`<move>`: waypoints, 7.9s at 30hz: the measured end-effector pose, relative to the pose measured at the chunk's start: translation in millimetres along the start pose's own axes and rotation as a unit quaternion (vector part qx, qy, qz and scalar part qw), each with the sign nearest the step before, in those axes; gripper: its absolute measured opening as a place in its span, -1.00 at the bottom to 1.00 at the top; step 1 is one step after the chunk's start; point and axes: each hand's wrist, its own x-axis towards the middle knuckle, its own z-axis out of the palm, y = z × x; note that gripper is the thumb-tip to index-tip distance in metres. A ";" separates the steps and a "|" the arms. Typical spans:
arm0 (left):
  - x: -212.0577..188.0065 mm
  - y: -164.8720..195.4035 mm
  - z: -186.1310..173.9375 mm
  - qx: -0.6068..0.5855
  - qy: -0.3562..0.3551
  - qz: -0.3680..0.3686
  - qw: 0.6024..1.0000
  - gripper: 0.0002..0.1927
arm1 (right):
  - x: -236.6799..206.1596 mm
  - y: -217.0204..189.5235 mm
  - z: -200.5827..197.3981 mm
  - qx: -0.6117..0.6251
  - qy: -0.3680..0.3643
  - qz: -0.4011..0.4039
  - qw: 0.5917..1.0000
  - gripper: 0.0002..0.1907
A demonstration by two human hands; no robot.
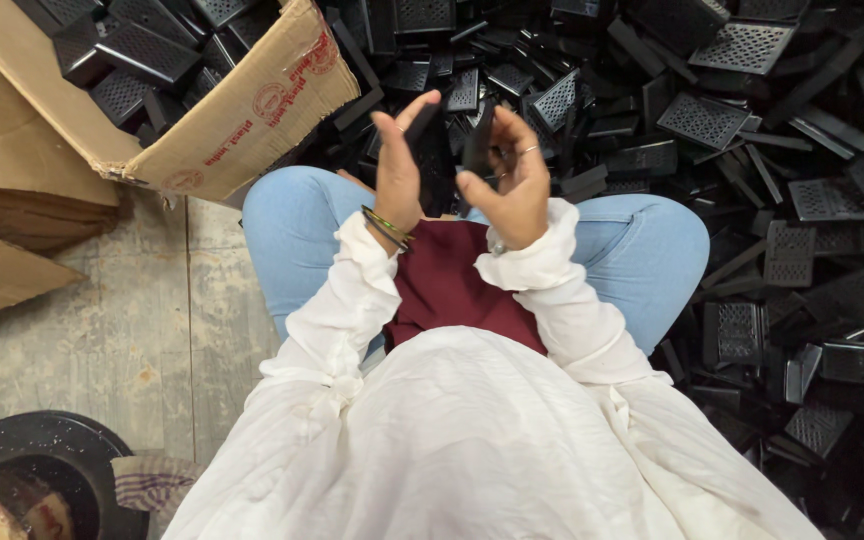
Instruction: The person sits on the floor and repeatedly picks up small black plastic parts from a large pile, briefly inspects them, and places them into a cardboard box. The process continues with consistent pick-and-place motions.
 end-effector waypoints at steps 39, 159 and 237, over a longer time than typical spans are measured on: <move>19.0 -1.9 -20.2 -0.314 -0.048 -0.174 0.932 -0.42 | -8.4 13.8 -11.7 0.231 -0.038 0.277 0.932 -0.63; 35.8 1.5 -33.9 -0.214 0.023 -0.042 0.976 -0.49 | 3.6 68.6 -20.7 0.231 -0.045 0.294 0.926 -0.66; -22.9 -25.9 22.3 0.003 0.015 0.019 1.000 -0.39 | -25.0 -8.0 2.4 -0.024 -0.009 0.049 0.998 -0.40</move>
